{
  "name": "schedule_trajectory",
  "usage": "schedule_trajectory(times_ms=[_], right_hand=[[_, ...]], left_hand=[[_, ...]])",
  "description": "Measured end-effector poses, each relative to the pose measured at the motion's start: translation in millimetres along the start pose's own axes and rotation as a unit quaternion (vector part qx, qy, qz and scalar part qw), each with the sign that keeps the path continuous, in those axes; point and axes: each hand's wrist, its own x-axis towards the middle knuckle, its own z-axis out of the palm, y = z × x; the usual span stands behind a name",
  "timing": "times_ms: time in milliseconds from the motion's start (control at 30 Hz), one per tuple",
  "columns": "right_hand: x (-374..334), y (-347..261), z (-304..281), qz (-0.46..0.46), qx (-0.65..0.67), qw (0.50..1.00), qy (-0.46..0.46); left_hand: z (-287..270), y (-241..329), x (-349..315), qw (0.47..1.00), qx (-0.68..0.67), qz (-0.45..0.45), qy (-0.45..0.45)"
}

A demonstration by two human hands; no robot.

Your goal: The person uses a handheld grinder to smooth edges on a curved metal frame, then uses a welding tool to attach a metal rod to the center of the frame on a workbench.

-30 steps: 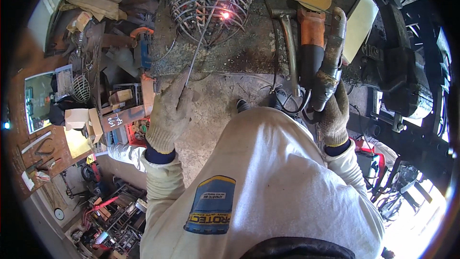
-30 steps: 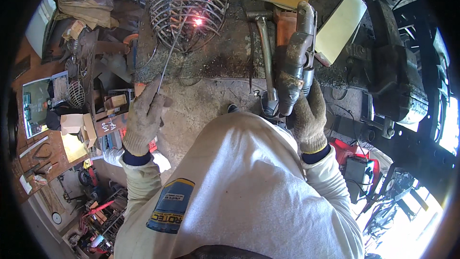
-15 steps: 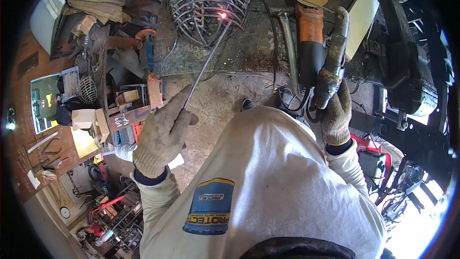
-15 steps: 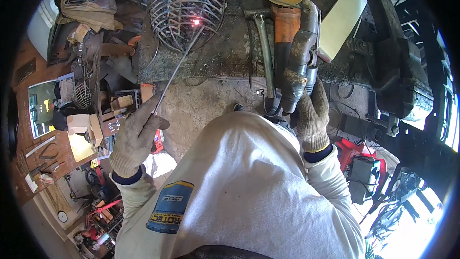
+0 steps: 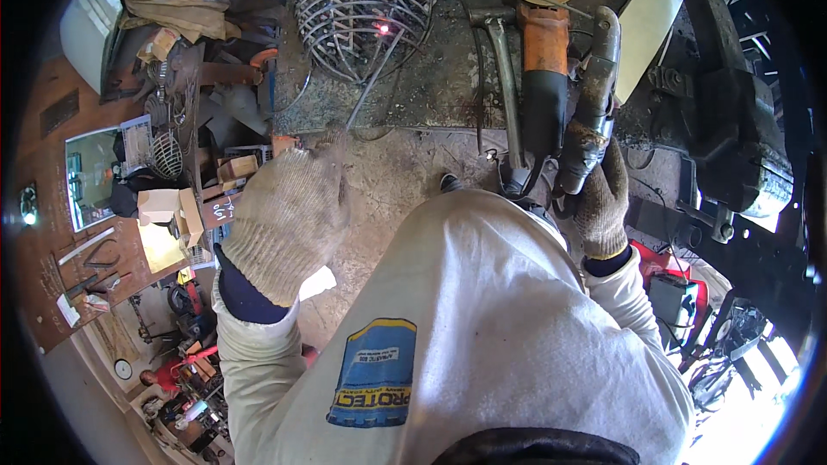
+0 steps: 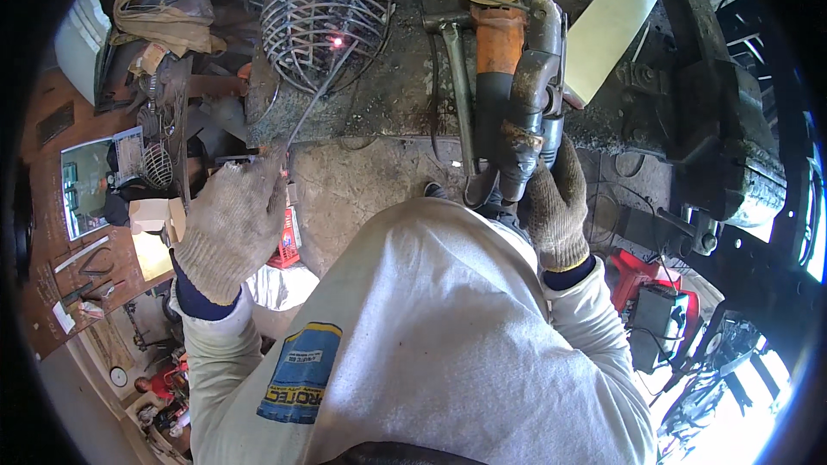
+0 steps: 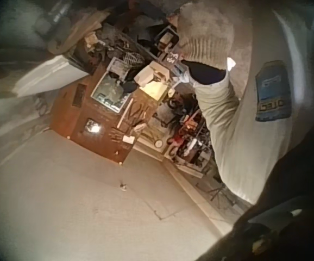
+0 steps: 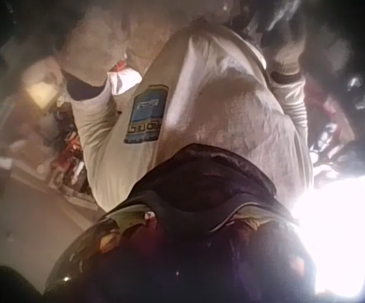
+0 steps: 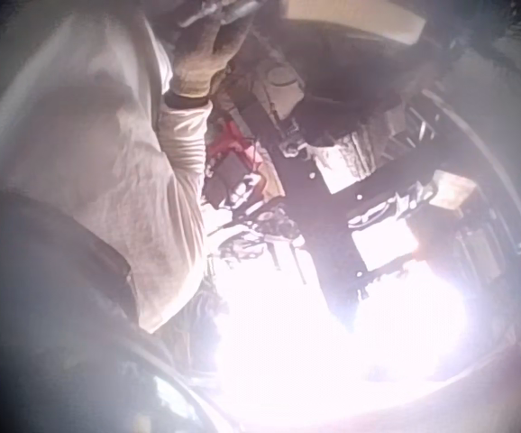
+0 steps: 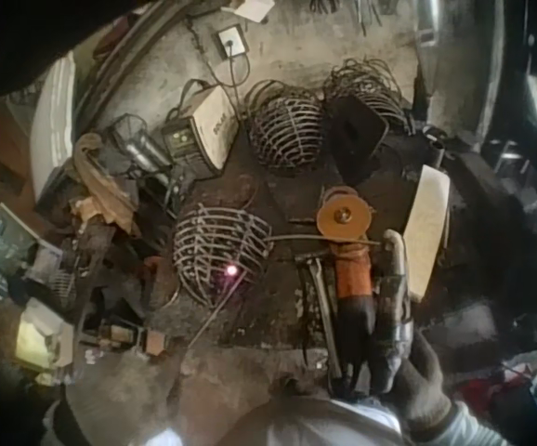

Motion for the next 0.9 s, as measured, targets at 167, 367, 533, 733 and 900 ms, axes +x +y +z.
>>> schedule_trajectory(times_ms=[167, 367, 533, 733, 900], right_hand=[[9, 7, -24, 0.003, -0.022, 0.999, -0.038], [11, -2, -15, -0.053, -0.154, 0.986, -0.035], [11, -9, -14, 0.015, -0.033, 0.999, -0.036], [16, -15, -19, 0.017, -0.067, 0.997, -0.037], [17, -14, -16, 0.006, -0.071, 0.997, -0.031]], left_hand=[[-12, 6, 9, 1.000, 0.011, -0.011, -0.006], [-17, 5, 34, 0.994, 0.090, 0.054, -0.032], [-4, 29, 29, 0.997, 0.055, -0.025, -0.052], [20, 54, 7, 0.991, 0.111, 0.019, -0.067], [40, 60, 2, 0.992, 0.107, -0.012, -0.059]])
